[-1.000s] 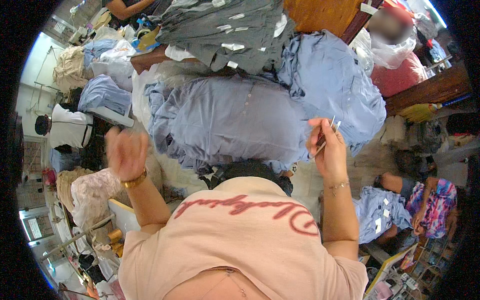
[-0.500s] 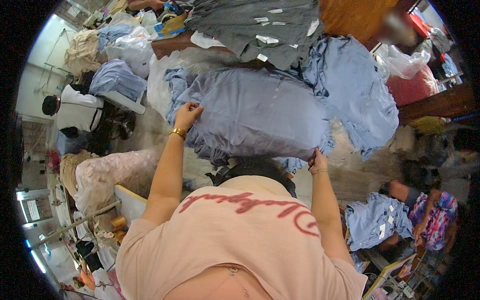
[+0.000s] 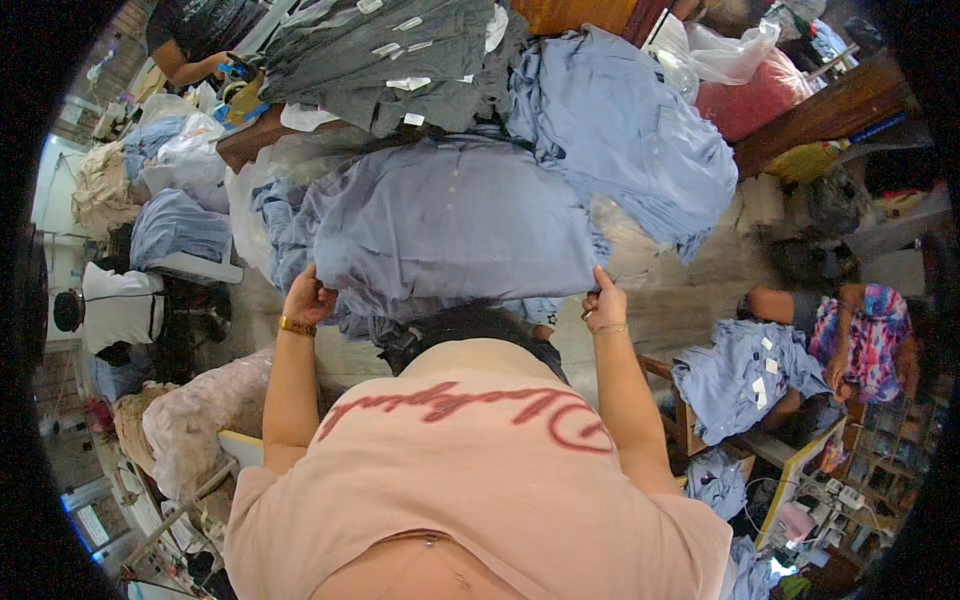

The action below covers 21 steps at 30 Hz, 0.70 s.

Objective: The person buttons the front placket of light blue shirts one by one. They pick up each shirt, align the buttonholes, fasten the buttons, and place the finished shirt on a growing stack. The workspace is cluttered with piles of shirts and sewing materials.

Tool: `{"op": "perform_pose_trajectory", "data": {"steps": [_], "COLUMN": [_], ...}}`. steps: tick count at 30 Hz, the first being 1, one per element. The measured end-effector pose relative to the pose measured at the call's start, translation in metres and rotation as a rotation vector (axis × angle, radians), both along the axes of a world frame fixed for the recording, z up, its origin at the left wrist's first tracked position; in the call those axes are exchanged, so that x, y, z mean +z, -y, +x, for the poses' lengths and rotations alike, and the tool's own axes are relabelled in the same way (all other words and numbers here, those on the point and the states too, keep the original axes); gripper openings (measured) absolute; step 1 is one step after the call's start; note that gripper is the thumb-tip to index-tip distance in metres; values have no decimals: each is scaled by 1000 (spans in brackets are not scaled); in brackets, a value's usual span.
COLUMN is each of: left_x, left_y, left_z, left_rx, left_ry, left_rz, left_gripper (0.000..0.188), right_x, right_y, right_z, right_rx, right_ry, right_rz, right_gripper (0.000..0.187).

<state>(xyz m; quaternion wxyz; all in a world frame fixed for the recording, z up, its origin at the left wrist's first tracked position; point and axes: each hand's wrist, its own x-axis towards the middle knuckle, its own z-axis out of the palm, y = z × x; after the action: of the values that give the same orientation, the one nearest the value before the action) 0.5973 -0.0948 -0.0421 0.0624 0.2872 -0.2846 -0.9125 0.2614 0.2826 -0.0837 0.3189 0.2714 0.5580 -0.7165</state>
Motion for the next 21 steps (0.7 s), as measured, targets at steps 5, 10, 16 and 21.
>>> {"op": "perform_pose_trajectory", "data": {"steps": [5, 10, 16, 21], "left_x": [-6, 37, 33, 57], "left_y": [30, 10, 3, -41], "left_z": [-15, -44, -37, -66], "left_rx": [352, -51, 428, 421], "left_ry": [631, 856, 341, -1], "left_rz": [-1029, -895, -571, 155], "left_gripper": [27, 31, 25, 27], "right_x": [3, 3, 53, 118], "right_y": [-4, -19, -28, -6], "right_z": [-21, -25, -33, -95], "right_rx": [397, 257, 261, 289], "right_ry": [-257, -453, -323, -641], "right_rz": [326, 210, 111, 37], "right_gripper": [13, 13, 17, 17]}}
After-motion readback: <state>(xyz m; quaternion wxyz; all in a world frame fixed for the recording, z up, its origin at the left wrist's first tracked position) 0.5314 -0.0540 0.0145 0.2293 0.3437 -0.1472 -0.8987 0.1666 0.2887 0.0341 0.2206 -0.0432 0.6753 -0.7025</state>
